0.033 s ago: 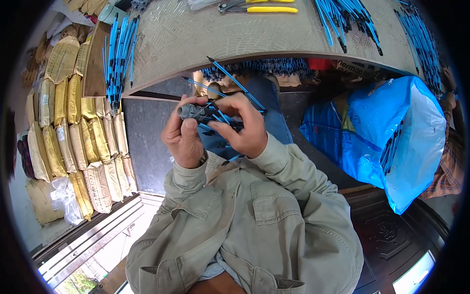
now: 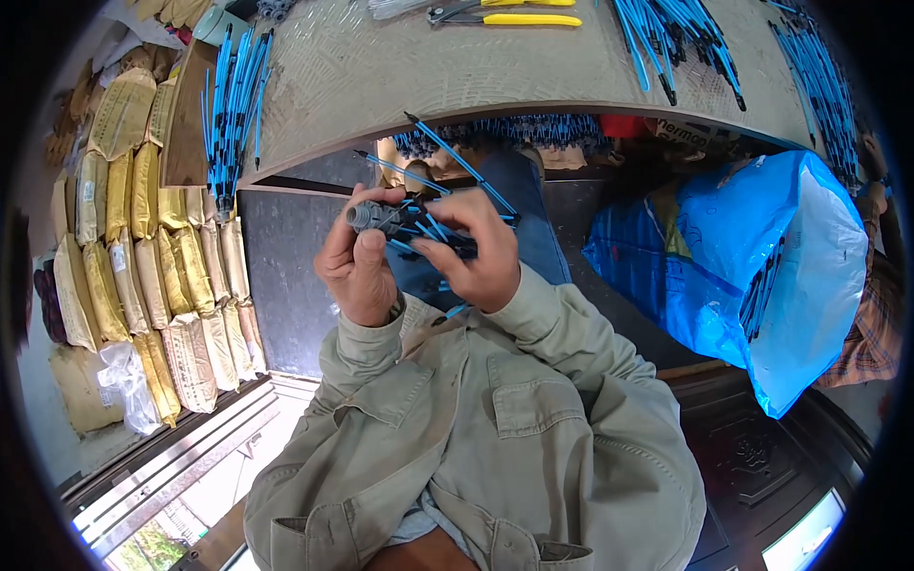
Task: The person assembles small blue plastic parts into a central metal hub using pliers.
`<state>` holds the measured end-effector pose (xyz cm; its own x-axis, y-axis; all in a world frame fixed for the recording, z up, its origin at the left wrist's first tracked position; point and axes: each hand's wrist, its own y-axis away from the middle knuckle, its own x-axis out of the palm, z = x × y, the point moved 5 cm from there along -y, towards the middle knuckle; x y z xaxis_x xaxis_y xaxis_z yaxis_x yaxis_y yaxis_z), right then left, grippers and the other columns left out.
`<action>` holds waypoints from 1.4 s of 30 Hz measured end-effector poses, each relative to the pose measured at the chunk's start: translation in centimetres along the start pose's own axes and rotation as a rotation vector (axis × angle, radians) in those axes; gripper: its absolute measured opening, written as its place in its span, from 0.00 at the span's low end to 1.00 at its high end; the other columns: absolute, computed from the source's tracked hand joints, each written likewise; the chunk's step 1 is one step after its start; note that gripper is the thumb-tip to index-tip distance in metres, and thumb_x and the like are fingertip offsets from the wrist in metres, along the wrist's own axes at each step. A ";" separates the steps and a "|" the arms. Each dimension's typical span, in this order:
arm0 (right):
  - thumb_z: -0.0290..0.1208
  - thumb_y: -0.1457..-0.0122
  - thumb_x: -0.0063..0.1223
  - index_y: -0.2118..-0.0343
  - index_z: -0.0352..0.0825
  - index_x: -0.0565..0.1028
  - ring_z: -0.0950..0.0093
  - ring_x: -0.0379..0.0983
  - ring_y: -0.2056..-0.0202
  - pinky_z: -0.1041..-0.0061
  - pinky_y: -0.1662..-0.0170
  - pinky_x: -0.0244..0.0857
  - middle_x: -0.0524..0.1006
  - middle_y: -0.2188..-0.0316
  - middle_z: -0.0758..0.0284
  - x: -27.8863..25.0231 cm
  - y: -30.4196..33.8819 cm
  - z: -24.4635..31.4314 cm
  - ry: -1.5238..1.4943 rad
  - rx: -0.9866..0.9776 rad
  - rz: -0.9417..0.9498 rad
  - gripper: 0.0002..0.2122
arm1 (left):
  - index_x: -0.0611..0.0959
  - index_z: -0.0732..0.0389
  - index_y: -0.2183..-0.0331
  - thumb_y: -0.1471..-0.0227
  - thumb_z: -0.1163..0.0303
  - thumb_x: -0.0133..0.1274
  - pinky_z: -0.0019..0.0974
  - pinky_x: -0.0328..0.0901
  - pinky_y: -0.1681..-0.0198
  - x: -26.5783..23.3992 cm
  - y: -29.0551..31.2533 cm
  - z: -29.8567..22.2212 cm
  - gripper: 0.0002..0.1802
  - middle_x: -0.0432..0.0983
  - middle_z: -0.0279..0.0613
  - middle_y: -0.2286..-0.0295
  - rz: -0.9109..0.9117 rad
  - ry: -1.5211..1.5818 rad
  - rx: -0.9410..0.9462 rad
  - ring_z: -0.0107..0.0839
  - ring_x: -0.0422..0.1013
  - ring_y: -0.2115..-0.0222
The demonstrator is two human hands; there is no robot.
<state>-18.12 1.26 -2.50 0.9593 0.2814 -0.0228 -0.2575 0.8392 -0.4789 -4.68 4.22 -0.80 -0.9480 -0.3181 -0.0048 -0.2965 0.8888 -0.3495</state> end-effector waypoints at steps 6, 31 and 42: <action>0.18 0.51 0.53 0.61 0.28 0.72 0.69 0.71 0.72 0.79 0.69 0.64 0.74 0.69 0.59 -0.7 0.2 0.1 0.216 -0.224 -0.035 0.13 | 0.77 0.70 0.63 0.51 0.63 0.54 0.44 0.44 0.42 -0.2 -0.1 -0.1 0.19 0.76 0.41 0.67 -0.049 0.004 0.025 0.28 0.69 0.62; 0.13 0.61 0.54 0.54 0.31 0.71 0.67 0.73 0.73 0.75 0.73 0.69 0.74 0.66 0.57 -2.1 0.8 1.2 0.354 -0.425 0.272 0.25 | 0.76 0.70 0.62 0.56 0.64 0.57 0.54 0.45 0.42 1.1 0.9 -1.6 0.22 0.76 0.44 0.65 0.029 -0.218 0.170 0.43 0.69 0.56; 0.15 0.60 0.55 0.52 0.32 0.68 0.66 0.74 0.71 0.73 0.72 0.69 0.72 0.64 0.55 -3.1 0.9 1.2 0.322 -0.452 0.316 0.26 | 0.76 0.71 0.62 0.65 0.65 0.64 0.54 0.47 0.43 1.7 0.8 -1.8 0.28 0.76 0.46 0.66 0.109 -0.138 0.106 0.43 0.70 0.58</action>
<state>-21.45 1.76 -1.80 0.8497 0.2704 -0.4526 -0.5273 0.4394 -0.7273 -6.77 4.95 0.57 -0.9468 -0.2708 -0.1739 -0.1722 0.8828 -0.4370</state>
